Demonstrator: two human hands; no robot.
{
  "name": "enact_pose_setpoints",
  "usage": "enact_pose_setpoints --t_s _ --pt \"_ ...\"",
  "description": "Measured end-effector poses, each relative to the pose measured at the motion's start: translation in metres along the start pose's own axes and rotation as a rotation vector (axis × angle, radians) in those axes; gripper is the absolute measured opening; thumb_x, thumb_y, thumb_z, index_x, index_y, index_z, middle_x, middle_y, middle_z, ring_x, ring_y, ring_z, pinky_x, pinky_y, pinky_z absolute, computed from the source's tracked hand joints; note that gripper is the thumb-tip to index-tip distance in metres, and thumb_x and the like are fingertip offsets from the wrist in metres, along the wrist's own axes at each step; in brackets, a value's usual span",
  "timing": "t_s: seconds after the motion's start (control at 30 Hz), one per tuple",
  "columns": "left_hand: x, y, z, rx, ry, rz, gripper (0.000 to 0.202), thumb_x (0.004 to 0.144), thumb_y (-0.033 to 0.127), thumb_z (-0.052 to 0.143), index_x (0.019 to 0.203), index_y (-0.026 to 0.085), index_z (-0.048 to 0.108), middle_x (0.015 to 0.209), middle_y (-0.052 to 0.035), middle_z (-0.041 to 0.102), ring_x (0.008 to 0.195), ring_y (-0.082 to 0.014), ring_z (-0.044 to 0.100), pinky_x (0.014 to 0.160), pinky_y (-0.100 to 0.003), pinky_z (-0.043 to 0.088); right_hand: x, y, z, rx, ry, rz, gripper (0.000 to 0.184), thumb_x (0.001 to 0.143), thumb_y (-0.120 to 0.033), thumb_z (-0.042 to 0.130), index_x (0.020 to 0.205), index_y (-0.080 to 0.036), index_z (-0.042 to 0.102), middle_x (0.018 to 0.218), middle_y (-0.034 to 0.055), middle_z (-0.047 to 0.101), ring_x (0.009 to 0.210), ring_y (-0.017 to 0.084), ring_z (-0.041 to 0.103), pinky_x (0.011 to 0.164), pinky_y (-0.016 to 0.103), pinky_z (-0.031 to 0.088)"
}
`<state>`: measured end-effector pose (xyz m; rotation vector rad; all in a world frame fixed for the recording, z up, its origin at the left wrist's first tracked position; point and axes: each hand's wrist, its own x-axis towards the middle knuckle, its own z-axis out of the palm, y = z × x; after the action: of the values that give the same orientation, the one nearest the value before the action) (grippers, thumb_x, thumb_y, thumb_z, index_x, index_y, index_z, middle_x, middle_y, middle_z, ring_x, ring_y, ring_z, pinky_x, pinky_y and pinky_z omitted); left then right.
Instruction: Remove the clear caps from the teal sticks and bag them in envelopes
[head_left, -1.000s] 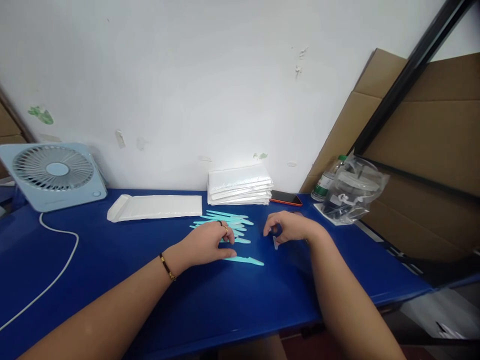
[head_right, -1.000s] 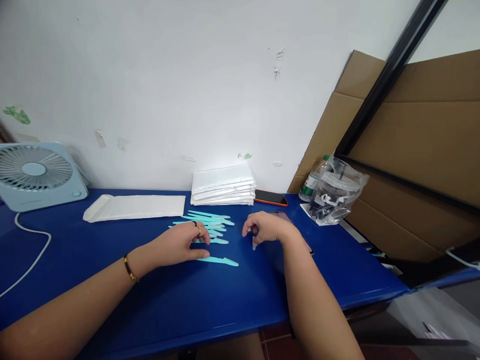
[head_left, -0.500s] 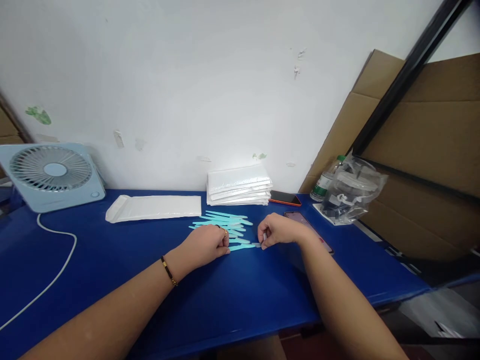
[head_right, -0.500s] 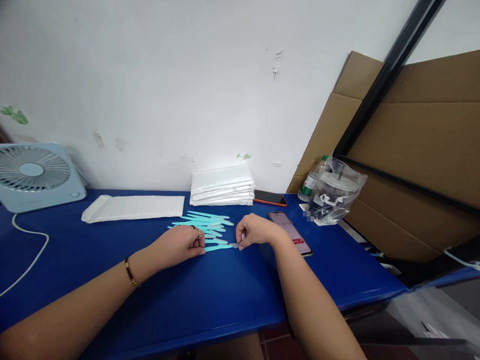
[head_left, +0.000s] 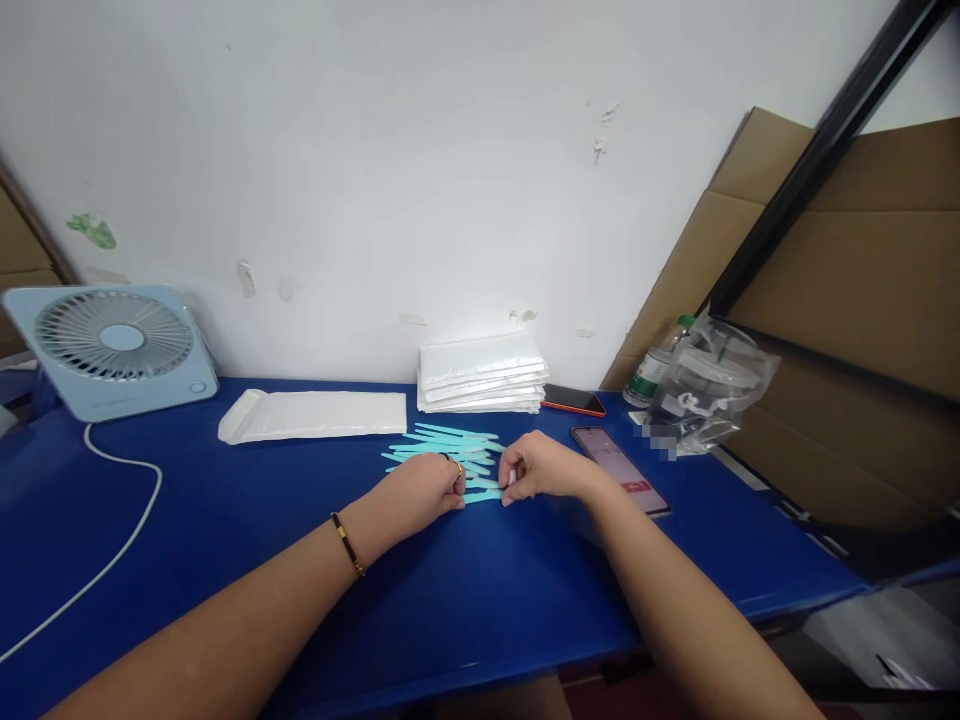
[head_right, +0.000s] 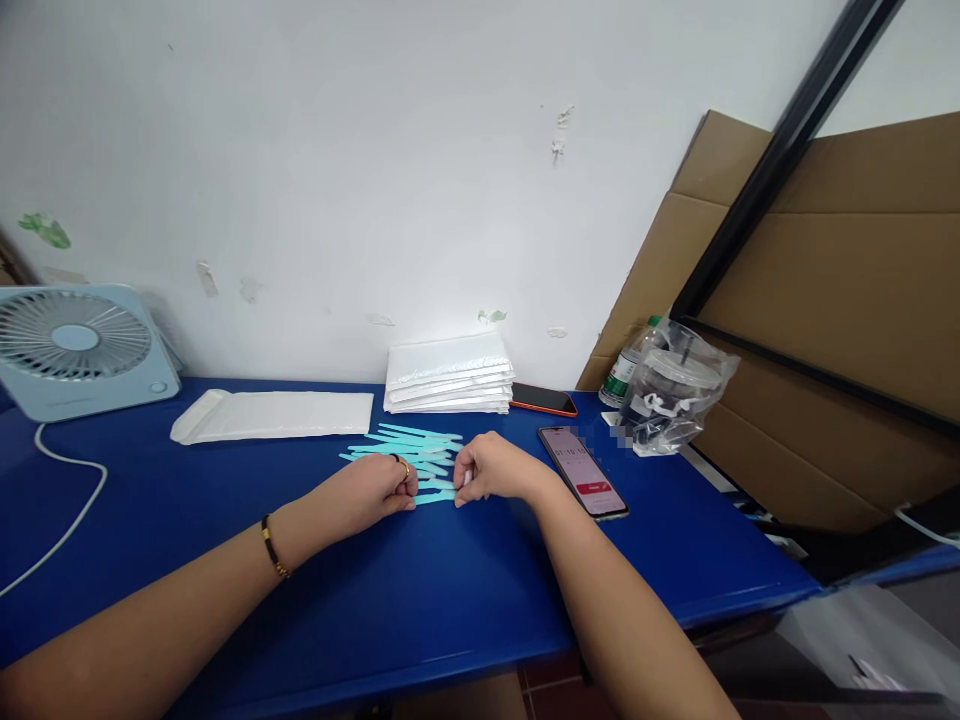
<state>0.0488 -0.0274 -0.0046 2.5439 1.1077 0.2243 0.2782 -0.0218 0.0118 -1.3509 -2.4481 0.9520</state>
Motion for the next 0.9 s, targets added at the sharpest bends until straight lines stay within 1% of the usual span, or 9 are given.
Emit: enact_pose_setpoints --t_s 0.07,0.13,0.23,0.3,0.37,0.53,0.7,0.77,0.9 --pt "-0.002 -0.002 -0.003 0.024 0.076 0.022 0.027 0.074 0.041 0.061 0.093 0.022 0.062 0.094 -0.0048 0.063 0.086 -0.0213 0.057 0.070 -0.029 0.041 0.001 0.000 0.000 -0.128 0.142 -0.100 0.059 0.049 -0.044 0.080 0.100 -0.018 0.064 0.096 0.0083 0.064 0.085 0.023 0.061 0.072 0.034 0.050" --pt "-0.003 -0.008 -0.006 0.061 0.177 0.043 0.059 0.064 0.055 0.066 0.112 0.023 0.056 0.115 -0.0085 0.056 0.107 -0.0267 0.049 0.086 -0.033 0.039 0.006 0.002 0.001 -0.205 0.251 -0.168 0.094 0.042 -0.049 0.082 0.126 -0.021 0.049 0.127 0.0136 0.048 0.115 0.031 0.046 0.091 0.044 0.041" --pt "-0.002 -0.022 -0.006 0.108 0.226 0.012 0.099 0.052 0.072 0.063 0.133 0.021 0.038 0.139 -0.0133 0.036 0.129 -0.0330 0.027 0.103 -0.041 0.025 0.018 0.006 0.007 -0.226 0.217 -0.147 0.115 0.047 -0.056 0.077 0.142 -0.021 0.024 0.144 0.0168 0.025 0.132 0.036 0.022 0.103 0.051 0.026" --pt "0.001 -0.031 -0.004 0.113 0.187 -0.011 0.108 0.053 0.077 0.057 0.139 0.019 0.029 0.146 -0.0145 0.026 0.133 -0.0339 0.019 0.106 -0.042 0.018 0.024 0.006 0.011 -0.210 0.149 -0.156 0.106 0.054 -0.054 0.075 0.142 -0.019 0.026 0.142 0.0168 0.030 0.129 0.034 0.027 0.102 0.049 0.029" --pt "0.003 -0.036 -0.002 0.102 0.124 0.011 0.104 0.059 0.077 0.053 0.140 0.018 0.027 0.145 -0.0146 0.029 0.133 -0.0323 0.021 0.105 -0.040 0.019 0.027 0.003 0.013 -0.198 0.121 -0.212 0.090 0.060 -0.047 0.073 0.137 -0.018 0.035 0.132 0.0146 0.042 0.120 0.030 0.039 0.098 0.044 0.035" --pt "0.003 -0.030 0.000 0.164 0.097 0.063 0.057 0.075 0.061 0.053 0.115 0.021 0.051 0.114 -0.0084 0.055 0.108 -0.0254 0.047 0.090 -0.034 0.035 0.025 -0.012 0.020 -0.238 0.145 -0.324 0.050 0.068 -0.020 0.065 0.116 -0.017 0.054 0.104 0.0078 0.056 0.097 0.021 0.051 0.085 0.034 0.043" --pt "0.002 -0.020 0.001 0.196 0.089 0.071 0.034 0.083 0.049 0.048 0.099 0.020 0.055 0.100 -0.0073 0.057 0.094 -0.0225 0.051 0.080 -0.031 0.040 0.028 -0.021 0.028 -0.299 0.167 -0.327 0.030 0.067 -0.011 0.059 0.097 -0.015 0.060 0.091 0.0062 0.056 0.086 0.019 0.052 0.078 0.030 0.043" --pt "-0.001 -0.022 -0.006 0.147 0.061 0.063 0.044 0.079 0.054 0.051 0.107 0.020 0.054 0.106 -0.0072 0.056 0.100 -0.0231 0.051 0.083 -0.032 0.040 0.027 -0.023 0.028 -0.288 0.156 -0.317 0.031 0.069 -0.012 0.058 0.100 -0.016 0.060 0.093 0.0063 0.056 0.087 0.019 0.052 0.079 0.030 0.043" --pt "-0.021 -0.032 -0.041 0.064 -0.034 -0.100 0.094 0.056 0.070 0.062 0.132 0.021 0.038 0.132 -0.0107 0.042 0.115 -0.0281 0.045 0.088 -0.032 0.041 0.016 -0.017 0.016 -0.238 0.140 -0.277 0.054 0.069 -0.027 0.066 0.121 -0.019 0.052 0.107 0.0076 0.053 0.096 0.021 0.052 0.081 0.031 0.044"
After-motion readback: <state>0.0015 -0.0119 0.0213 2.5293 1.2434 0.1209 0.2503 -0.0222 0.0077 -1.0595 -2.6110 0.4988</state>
